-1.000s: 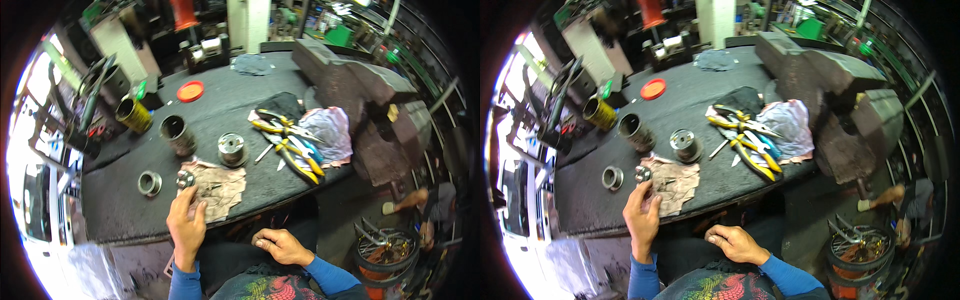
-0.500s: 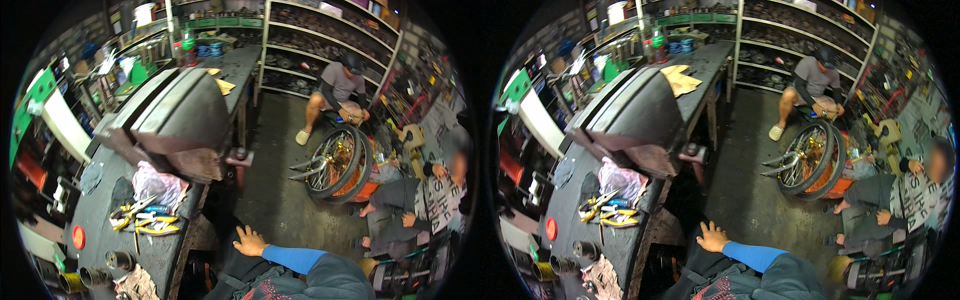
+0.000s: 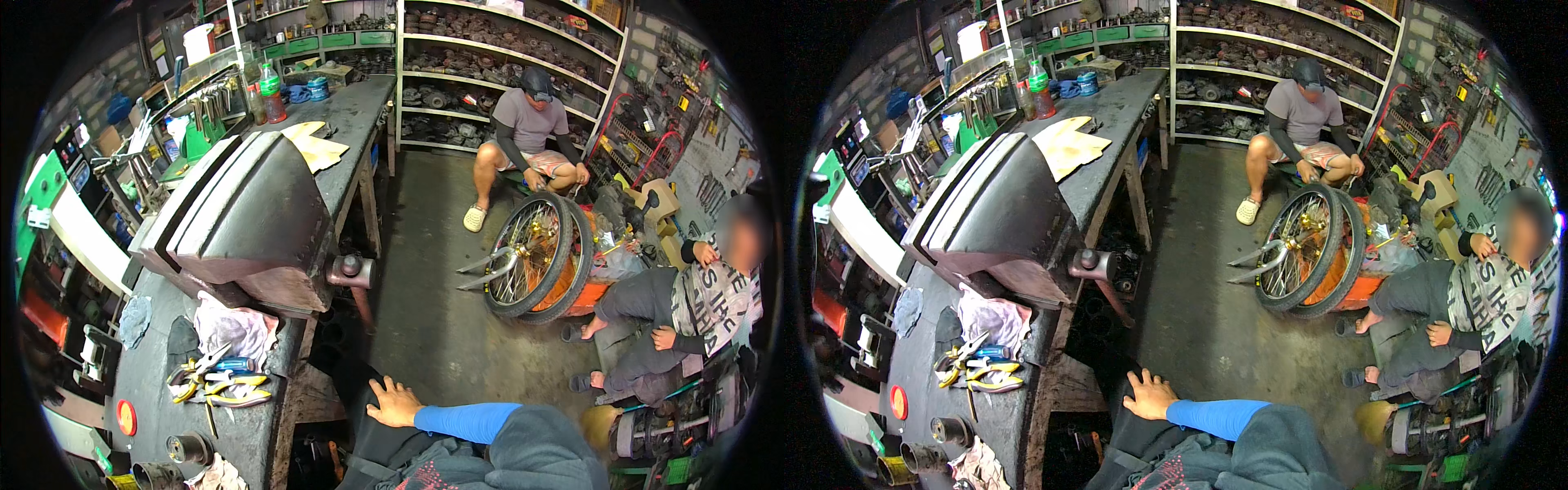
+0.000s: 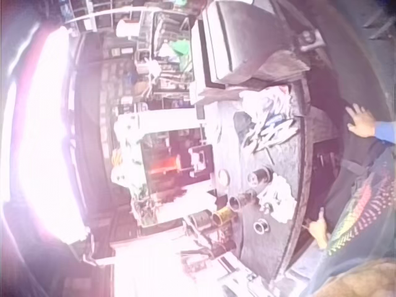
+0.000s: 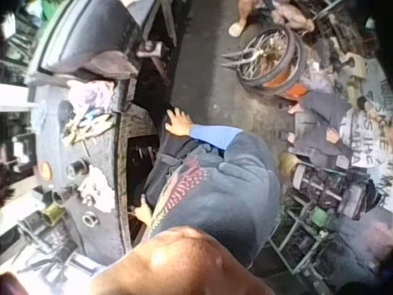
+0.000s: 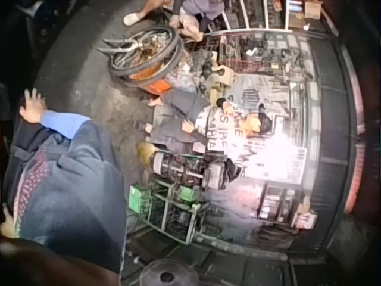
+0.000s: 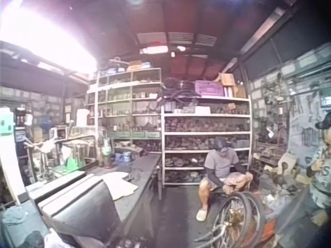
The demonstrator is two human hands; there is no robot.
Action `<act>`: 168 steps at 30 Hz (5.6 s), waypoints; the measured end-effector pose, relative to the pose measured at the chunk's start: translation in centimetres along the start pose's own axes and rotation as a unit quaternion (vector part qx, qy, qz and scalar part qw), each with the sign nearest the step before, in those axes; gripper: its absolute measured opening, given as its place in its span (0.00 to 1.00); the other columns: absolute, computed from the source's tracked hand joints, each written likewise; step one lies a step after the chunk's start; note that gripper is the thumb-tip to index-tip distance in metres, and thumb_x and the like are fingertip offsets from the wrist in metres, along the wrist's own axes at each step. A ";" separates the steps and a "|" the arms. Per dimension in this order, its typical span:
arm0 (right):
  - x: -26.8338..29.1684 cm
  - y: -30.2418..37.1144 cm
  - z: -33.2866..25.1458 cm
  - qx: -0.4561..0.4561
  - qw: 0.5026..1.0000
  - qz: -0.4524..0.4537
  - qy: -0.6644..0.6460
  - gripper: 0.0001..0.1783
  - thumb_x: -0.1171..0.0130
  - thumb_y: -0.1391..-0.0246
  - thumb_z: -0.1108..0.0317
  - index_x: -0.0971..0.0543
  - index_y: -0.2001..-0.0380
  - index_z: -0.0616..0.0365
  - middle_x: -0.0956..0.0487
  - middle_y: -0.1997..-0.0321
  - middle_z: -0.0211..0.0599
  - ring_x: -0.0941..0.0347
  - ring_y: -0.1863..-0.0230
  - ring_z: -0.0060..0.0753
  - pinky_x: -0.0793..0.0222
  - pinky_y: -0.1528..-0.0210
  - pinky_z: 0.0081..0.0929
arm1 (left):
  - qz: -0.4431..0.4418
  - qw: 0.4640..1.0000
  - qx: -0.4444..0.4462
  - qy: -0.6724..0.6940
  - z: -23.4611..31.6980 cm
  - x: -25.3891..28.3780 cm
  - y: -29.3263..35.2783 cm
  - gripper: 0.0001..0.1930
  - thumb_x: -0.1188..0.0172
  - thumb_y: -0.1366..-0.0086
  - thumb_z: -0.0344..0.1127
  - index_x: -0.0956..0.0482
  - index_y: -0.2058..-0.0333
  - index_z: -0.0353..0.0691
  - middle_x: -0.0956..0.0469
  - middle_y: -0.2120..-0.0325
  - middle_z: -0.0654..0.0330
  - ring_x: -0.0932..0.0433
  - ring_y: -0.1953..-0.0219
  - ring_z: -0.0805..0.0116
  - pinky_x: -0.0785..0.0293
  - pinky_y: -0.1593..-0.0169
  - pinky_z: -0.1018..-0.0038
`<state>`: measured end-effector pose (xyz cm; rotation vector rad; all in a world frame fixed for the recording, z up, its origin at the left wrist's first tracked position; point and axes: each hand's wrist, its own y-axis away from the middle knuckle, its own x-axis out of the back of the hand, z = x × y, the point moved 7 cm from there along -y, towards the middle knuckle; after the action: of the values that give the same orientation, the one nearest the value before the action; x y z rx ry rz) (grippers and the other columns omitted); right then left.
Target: The person assembles small mechanical parts on a workbench, using pliers to bend a wire and a screwdriver to adjust a cylindrical component. They wipe the parts with a cloth and place them on the table.
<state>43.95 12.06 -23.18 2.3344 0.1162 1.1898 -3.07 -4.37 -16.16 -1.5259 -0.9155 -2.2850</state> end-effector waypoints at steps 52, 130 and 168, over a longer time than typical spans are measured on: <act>0.2 -2.4 -2.8 0.259 0.960 0.046 0.094 0.31 0.36 0.37 0.43 0.16 0.37 0.49 0.27 0.26 0.44 0.38 0.24 0.53 0.45 0.25 0.52 | 0.246 0.963 -0.013 0.107 3.7 1.5 5.7 0.36 0.35 0.27 0.62 0.18 0.36 0.36 0.30 0.30 0.29 0.29 0.28 0.32 0.34 0.24 0.50; -9.0 6.7 -76.4 0.837 0.390 0.224 0.313 0.12 0.35 0.39 0.58 0.15 0.56 0.52 0.14 0.55 0.31 0.17 0.45 0.35 0.32 0.38 0.45 | 0.611 0.740 -0.045 0.277 -2.1 22.6 5.6 0.13 0.29 0.37 0.27 0.15 0.53 0.31 0.16 0.56 0.52 0.23 0.44 0.48 0.26 0.36 0.55; 8.2 16.7 -57.7 0.587 0.714 -0.237 -0.298 0.15 0.34 0.27 0.70 0.16 0.44 0.68 0.13 0.53 0.32 0.18 0.56 0.21 0.21 0.50 0.22 | 0.097 0.786 -0.296 0.534 9.9 35.3 -4.3 0.19 0.40 0.21 0.43 0.15 0.66 0.34 0.18 0.72 0.64 0.22 0.68 0.77 0.25 0.62 0.74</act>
<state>1.64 23.40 18.70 3.2176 1.5093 -0.1055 -12.91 9.85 16.46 -0.1691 0.2860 -2.7506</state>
